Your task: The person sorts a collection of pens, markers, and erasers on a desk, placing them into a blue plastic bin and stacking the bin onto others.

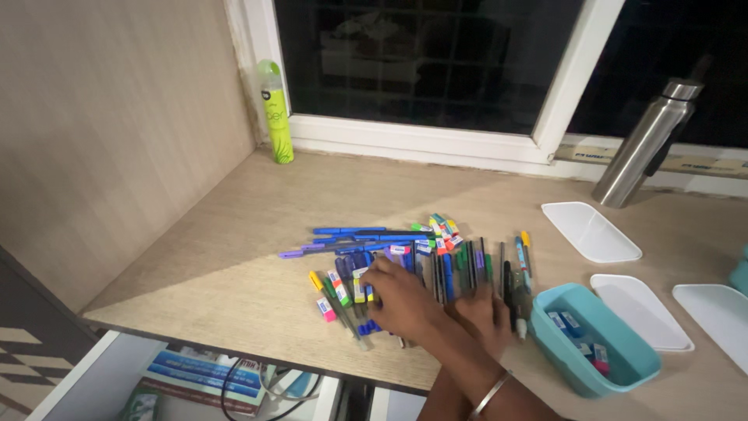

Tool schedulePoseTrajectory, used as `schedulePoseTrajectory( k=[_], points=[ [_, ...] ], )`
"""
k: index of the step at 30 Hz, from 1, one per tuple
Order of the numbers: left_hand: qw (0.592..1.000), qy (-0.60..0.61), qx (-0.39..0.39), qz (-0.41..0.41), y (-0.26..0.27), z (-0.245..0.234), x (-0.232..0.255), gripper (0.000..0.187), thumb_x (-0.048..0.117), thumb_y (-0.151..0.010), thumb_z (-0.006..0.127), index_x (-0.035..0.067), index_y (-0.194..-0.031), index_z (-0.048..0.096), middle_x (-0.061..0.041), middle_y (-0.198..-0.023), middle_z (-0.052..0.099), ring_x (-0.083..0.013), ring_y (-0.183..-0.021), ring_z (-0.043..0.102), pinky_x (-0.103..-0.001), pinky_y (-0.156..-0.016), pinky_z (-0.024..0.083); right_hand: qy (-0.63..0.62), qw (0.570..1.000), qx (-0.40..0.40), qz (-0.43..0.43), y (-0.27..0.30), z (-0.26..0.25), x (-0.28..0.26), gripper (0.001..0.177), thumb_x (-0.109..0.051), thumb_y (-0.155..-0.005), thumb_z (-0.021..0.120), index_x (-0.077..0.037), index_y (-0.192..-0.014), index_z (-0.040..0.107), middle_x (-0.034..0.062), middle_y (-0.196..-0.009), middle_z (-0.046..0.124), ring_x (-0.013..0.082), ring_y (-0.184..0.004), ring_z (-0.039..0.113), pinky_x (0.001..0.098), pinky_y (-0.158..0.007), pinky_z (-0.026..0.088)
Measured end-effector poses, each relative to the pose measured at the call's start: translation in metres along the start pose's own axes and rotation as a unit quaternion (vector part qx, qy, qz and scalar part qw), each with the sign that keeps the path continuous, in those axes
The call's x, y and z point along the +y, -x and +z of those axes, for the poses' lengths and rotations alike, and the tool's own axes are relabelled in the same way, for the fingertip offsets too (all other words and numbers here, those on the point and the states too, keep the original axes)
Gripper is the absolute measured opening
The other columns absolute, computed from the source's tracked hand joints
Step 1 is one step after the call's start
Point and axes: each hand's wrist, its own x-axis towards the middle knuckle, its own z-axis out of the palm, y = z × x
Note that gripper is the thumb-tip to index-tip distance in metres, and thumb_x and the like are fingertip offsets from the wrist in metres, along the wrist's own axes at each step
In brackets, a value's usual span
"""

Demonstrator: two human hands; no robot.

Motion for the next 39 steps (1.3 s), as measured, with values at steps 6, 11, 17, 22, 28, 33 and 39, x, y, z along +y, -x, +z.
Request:
schedulePoseTrajectory(
  k=[6,11,17,22,28,33,39],
  points=[
    [0.988,-0.031,0.124,0.090,0.006,0.025,-0.018,0.016,0.016,-0.093,0.067,0.005,-0.100,0.059,-0.016,-0.085,0.068,-0.0389,-0.076,0.065,-0.055,-0.069,0.050,-0.017,0.998,0.059,-0.018,0.014,-0.022,0.000,0.044,-0.008,-0.071,0.079,-0.003,-0.114,0.071,0.0143,-0.119,0.059,0.0319,-0.110,0.064,0.0405,-0.093,0.053],
    [0.964,-0.129,0.147,0.181,0.005,0.008,-0.019,0.037,0.022,-0.084,0.070,0.003,-0.113,0.060,-0.018,-0.106,0.067,-0.0365,-0.099,0.067,-0.053,-0.086,0.051,-0.025,0.990,0.136,-0.005,0.038,-0.063,0.014,0.044,-0.009,-0.070,0.078,-0.007,-0.114,0.074,0.0118,-0.115,0.062,0.0290,-0.108,0.066,0.0373,-0.090,0.056],
    [0.999,-0.011,0.013,0.043,0.000,-0.037,0.011,0.027,0.016,-0.083,0.071,0.005,-0.106,0.062,-0.017,-0.104,0.065,-0.0387,-0.102,0.062,-0.050,-0.089,0.050,0.052,0.975,0.209,0.057,0.090,-0.122,0.042,0.048,-0.006,-0.066,0.079,-0.006,-0.114,0.074,0.0133,-0.115,0.062,0.0291,-0.101,0.070,0.0368,-0.086,0.056],
    [0.995,0.027,-0.007,0.096,0.009,-0.047,0.042,0.030,0.013,-0.089,0.068,-0.001,-0.114,0.059,-0.023,-0.113,0.061,-0.0418,-0.104,0.059,-0.051,-0.088,0.049,0.045,0.969,0.163,0.183,0.135,-0.160,0.069,0.049,-0.007,-0.064,0.081,-0.007,-0.113,0.075,0.0090,-0.114,0.067,0.0241,-0.095,0.076,0.0329,-0.083,0.061],
    [0.977,0.071,-0.007,0.200,0.021,-0.032,0.064,0.048,0.011,-0.090,0.067,-0.006,-0.133,0.054,-0.028,-0.132,0.055,-0.0464,-0.116,0.054,-0.054,-0.099,0.046,0.093,0.972,0.113,0.183,0.168,-0.164,0.085,0.038,-0.013,-0.066,0.084,-0.012,-0.104,0.080,0.0076,-0.102,0.071,0.0256,-0.091,0.075,0.0348,-0.084,0.060],
    [0.973,0.066,-0.018,0.220,0.023,-0.027,0.060,0.046,0.010,-0.092,0.065,-0.009,-0.132,0.053,-0.029,-0.139,0.053,-0.0475,-0.124,0.052,-0.053,-0.104,0.046,0.068,0.968,0.084,0.227,0.180,-0.159,0.094,0.035,-0.013,-0.066,0.084,-0.011,-0.101,0.078,0.0062,-0.100,0.073,0.0248,-0.094,0.075,0.0358,-0.084,0.059],
    [0.978,0.070,-0.046,0.193,0.024,-0.025,0.059,0.039,0.012,-0.095,0.064,-0.007,-0.128,0.055,-0.028,-0.138,0.055,-0.0470,-0.123,0.053,-0.052,-0.104,0.046,0.127,0.959,0.050,0.248,0.182,-0.149,0.100,0.029,-0.013,-0.068,0.082,-0.011,-0.097,0.078,0.0069,-0.101,0.073,0.0298,-0.096,0.072,0.0395,-0.086,0.058]
  ],
)
